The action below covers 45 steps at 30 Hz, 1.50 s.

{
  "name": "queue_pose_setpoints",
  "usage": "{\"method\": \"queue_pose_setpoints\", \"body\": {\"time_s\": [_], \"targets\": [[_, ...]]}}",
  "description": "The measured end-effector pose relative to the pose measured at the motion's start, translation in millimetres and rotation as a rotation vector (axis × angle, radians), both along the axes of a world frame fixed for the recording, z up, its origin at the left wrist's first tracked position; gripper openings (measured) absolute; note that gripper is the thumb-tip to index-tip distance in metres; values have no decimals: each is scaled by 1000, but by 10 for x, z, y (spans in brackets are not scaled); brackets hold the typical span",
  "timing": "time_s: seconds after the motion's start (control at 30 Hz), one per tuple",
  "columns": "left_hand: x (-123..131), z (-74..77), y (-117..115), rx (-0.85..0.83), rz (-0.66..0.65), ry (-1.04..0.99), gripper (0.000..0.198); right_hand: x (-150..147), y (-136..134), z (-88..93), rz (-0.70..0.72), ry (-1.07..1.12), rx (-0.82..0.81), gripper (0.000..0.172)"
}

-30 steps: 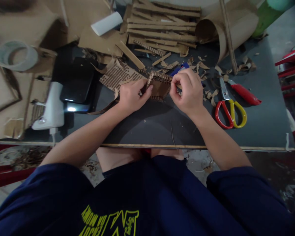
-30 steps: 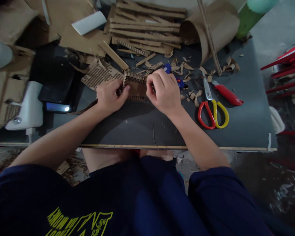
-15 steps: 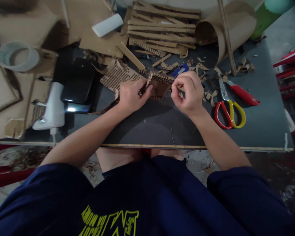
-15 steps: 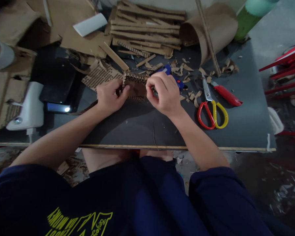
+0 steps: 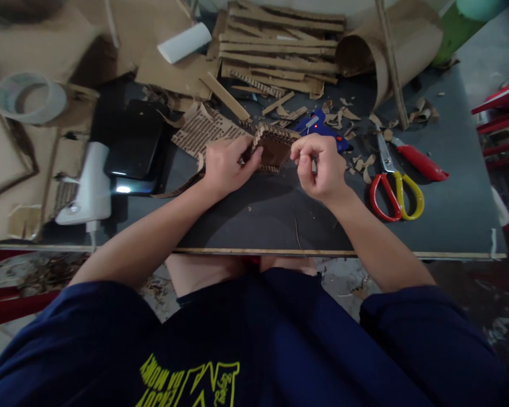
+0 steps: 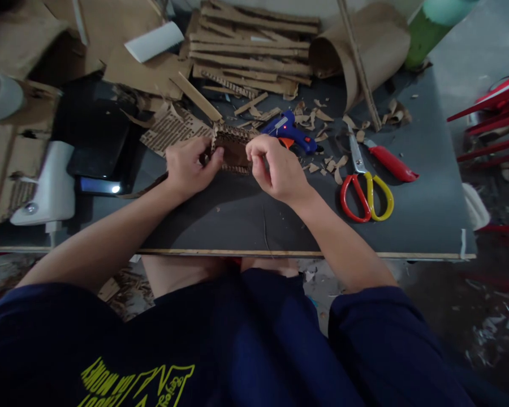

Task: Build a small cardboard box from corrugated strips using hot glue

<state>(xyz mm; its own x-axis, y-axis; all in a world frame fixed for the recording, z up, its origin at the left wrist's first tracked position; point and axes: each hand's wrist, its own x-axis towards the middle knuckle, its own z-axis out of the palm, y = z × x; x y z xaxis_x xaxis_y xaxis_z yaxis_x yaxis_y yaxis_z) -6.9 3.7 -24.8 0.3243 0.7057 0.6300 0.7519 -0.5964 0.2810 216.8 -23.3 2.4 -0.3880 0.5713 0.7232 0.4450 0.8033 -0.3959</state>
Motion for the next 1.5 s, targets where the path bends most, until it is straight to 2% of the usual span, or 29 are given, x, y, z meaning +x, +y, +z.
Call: {"method": "queue_pose_setpoints", "body": {"time_s": [0.07,0.2,0.4,0.63,0.83,1.03,1.1,1.2,1.37,1.5], "targets": [[-5,1,0,-4,-2,9,35,25,12,-12,-52,-28,31,12],[-17,21,-13,-50,-6,36,36,44,-7,-1,-161,-144,-12,22],[-4,33,-34,0,-20,94,35,12,-19,69,-310,-238,-41,37],[0,16,-23,10,-17,77,33,25,-2,77,-456,-330,-10,40],[-9,23,-25,-15,-15,76,36,46,-38,112,-391,-337,105,37],[-14,5,-12,-30,8,82,35,25,-75,196,-75,-476,178,32],[-18,-2,-7,-40,11,76,34,1,-93,200,-27,-490,179,31],[-22,-4,-2,-62,5,51,33,-30,-107,180,-91,-410,148,31],[-16,13,-11,-39,7,54,34,-37,-82,147,-386,-275,-30,51],[-8,29,-22,8,19,67,35,-56,-78,146,-381,-271,-142,59]]}}
